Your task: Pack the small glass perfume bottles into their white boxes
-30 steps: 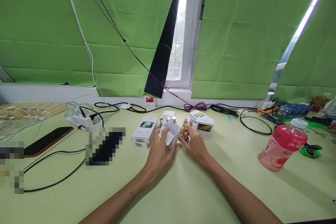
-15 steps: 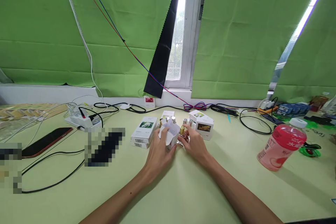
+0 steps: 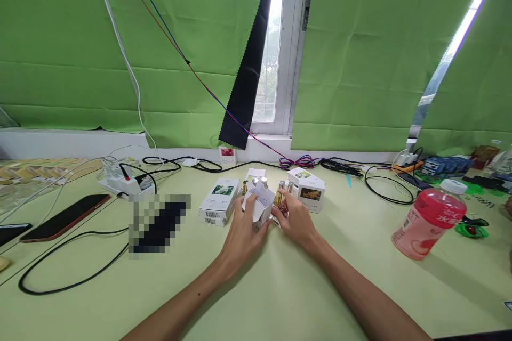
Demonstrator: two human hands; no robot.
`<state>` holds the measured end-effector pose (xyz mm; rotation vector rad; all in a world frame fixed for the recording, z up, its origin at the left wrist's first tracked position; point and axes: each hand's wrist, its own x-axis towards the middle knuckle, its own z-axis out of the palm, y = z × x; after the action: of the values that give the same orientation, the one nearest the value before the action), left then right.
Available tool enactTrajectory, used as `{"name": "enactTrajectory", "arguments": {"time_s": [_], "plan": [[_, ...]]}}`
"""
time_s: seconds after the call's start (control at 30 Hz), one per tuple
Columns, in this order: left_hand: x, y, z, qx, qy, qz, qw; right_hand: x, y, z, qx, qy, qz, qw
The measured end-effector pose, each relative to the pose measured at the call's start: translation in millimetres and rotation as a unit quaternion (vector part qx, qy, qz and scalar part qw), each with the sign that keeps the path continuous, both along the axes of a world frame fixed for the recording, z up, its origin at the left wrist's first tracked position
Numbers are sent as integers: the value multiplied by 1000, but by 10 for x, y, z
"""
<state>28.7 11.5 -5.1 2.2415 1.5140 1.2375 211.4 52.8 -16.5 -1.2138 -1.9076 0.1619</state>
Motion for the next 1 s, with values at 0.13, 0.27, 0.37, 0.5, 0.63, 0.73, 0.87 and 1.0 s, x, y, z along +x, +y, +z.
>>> {"name": "enactTrajectory", "arguments": {"time_s": [0.13,0.27,0.37,0.5,0.63,0.73,0.87,1.0], "plan": [[8,-10,11,1,-1,-1,1000,-1,-9,12,-6,5,-1,1000],[19,-17,18,3,5,5,1000,0,-15,17,-6,11,5,1000],[16,-17,25,13,11,12,1000,-3,-15,9,-5,24,8,1000],[-7,-16,50,21,27,23,999,-19,-2,-16,-3,59,-3,998],[-16,-21,87,22,30,27,999,-30,2,-4,1,121,-22,992],[-15,-17,98,31,33,29,999,-27,-15,42,10,169,-51,984],[-26,6,78,47,51,18,997,-22,-49,89,32,215,-93,972],[-41,17,65,43,80,1,996,-18,-67,95,55,260,-106,958]]}}
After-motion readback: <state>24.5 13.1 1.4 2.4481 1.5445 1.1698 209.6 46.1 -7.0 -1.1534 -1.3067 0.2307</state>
